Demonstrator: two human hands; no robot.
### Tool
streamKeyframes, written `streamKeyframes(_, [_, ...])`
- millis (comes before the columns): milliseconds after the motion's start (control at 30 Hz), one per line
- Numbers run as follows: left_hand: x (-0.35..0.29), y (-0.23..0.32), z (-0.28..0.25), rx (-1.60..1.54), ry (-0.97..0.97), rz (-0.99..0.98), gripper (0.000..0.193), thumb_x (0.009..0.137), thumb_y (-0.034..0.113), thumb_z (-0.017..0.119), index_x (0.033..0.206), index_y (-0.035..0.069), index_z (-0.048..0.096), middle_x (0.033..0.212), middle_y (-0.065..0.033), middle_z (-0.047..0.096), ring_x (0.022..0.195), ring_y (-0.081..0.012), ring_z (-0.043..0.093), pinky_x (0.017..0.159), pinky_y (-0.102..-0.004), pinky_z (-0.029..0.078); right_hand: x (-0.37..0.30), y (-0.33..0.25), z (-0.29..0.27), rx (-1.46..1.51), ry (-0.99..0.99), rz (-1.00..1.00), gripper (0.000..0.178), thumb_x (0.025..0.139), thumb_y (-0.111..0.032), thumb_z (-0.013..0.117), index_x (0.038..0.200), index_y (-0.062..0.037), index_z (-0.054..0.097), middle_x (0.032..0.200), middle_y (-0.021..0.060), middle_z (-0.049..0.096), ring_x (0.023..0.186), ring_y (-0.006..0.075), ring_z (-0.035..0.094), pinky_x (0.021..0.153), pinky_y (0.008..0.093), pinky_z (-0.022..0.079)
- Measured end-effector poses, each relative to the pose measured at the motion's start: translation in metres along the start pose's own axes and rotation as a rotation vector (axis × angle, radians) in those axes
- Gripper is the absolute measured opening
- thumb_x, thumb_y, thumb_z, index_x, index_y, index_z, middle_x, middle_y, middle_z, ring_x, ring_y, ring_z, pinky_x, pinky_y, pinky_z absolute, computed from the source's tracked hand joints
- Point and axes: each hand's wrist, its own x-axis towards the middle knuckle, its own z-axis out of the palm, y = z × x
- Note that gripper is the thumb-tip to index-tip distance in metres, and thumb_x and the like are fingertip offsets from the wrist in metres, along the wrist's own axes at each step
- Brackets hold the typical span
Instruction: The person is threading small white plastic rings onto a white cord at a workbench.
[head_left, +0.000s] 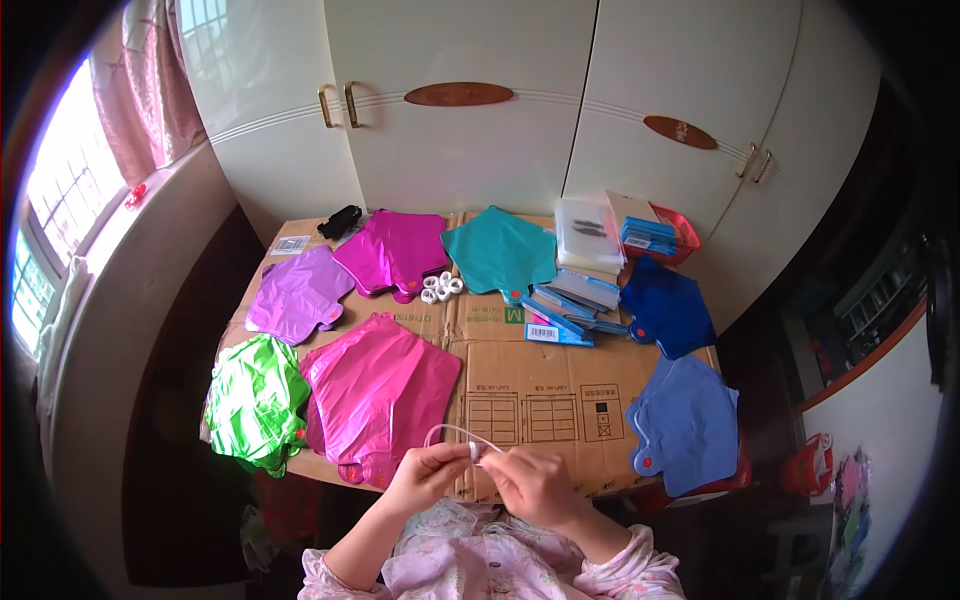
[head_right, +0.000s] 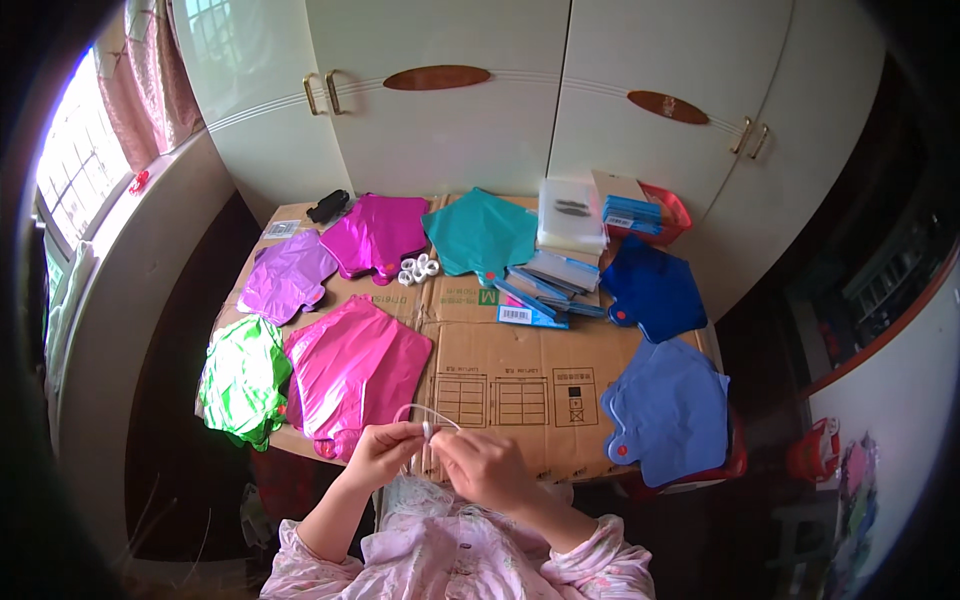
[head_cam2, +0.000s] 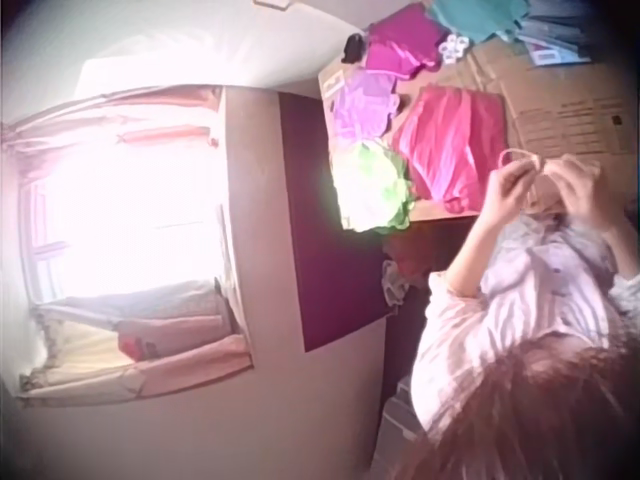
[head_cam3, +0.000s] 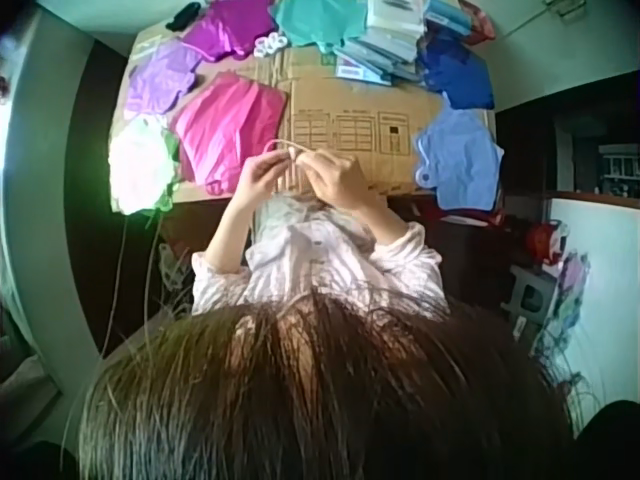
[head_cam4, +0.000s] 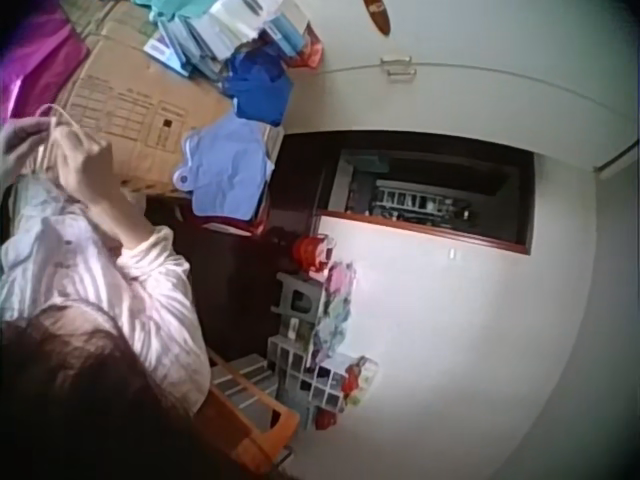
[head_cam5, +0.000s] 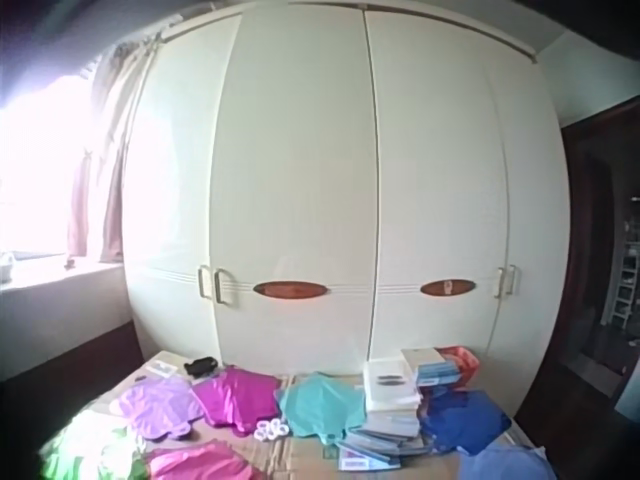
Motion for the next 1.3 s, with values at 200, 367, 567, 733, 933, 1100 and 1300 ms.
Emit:
streamKeyframes(200, [-0.003,0.001,0.002,-0.466,-0.063,-0.047,0.024,0.090,0.006,0.050,0.110,-0.006,0.057,0.088,-0.0024,0.061,0.075,-0.0036,0.050,0.064,-0.0189,0.040,0.000,0.022,0.014,0.187,0.024,0.143,0.006,0.080,-0.005,0.059,0.085,-0.0049,0.061,0.072,0.0097,0.062,0.061,0.0265,0.061,0.052,0.0332,0.048])
streamKeyframes(367, [0.002,0.013,0.014,-0.362,0.140,-0.046,0.023,0.090,0.004,0.049,0.108,-0.007,0.058,0.089,-0.0027,0.060,0.072,-0.0047,0.049,0.063,-0.0201,0.040,-0.017,0.004,0.018,-0.068,-0.083,-0.020,0.016,0.072,-0.004,0.060,0.088,-0.0067,0.060,0.065,0.0064,0.057,0.059,0.0236,0.060,0.048,0.0332,0.047])
streamKeyframes(567, [-0.013,-0.001,-0.001,-0.342,-0.190,0.022,0.020,0.089,0.001,0.049,0.104,-0.007,0.060,0.094,-0.0085,0.064,0.075,-0.0095,0.056,0.071,-0.0216,0.044,0.005,0.006,-0.001,0.049,0.019,0.034,0.005,0.078,-0.007,0.061,0.083,-0.0063,0.061,0.064,0.0061,0.058,0.055,0.0218,0.058,0.049,0.0323,0.046])
streamKeyframes(733, [-0.002,0.002,0.004,-0.035,0.109,0.127,0.019,0.086,-0.001,0.051,0.099,-0.005,0.063,0.088,-0.0068,0.064,0.063,-0.0088,0.047,0.064,-0.0231,0.042,-0.015,0.002,0.017,-0.098,-0.152,-0.040,0.004,0.077,-0.008,0.061,0.081,-0.0064,0.060,0.065,0.0062,0.058,0.056,0.0215,0.058,0.049,0.0327,0.047])
streamKeyframes(933, [-0.016,0.009,0.002,-0.196,-0.098,0.114,0.019,0.083,-0.003,0.053,0.098,-0.002,0.064,0.071,-0.0032,0.055,0.062,-0.0089,0.048,0.057,-0.0229,0.041,-0.003,0.011,0.012,0.096,-0.047,0.054,0.009,0.075,-0.005,0.063,0.084,-0.0059,0.062,0.065,0.0072,0.057,0.054,0.0240,0.057,0.048,0.0326,0.046])
streamKeyframes(1100, [-0.008,0.006,-0.007,0.418,-0.007,0.342,0.017,0.083,-0.003,0.053,0.096,-0.002,0.064,0.067,-0.0038,0.055,0.061,-0.0100,0.050,0.055,-0.0254,0.041,-0.013,0.000,0.012,0.094,-0.075,-0.026,0.007,0.077,-0.006,0.062,0.084,-0.0061,0.062,0.065,0.0069,0.056,0.052,0.0227,0.056,0.045,0.0319,0.044])
streamKeyframes(1300, [-0.015,0.014,0.005,-0.298,0.074,0.068,0.017,0.077,-0.005,0.056,0.089,0.001,0.065,0.068,-0.0091,0.058,0.061,-0.0147,0.051,0.056,-0.0276,0.041,-0.018,0.010,0.029,0.204,-0.085,0.070,0.006,0.077,-0.007,0.063,0.082,-0.0071,0.061,0.059,0.0056,0.053,0.050,0.0206,0.055,0.045,0.0320,0.043])
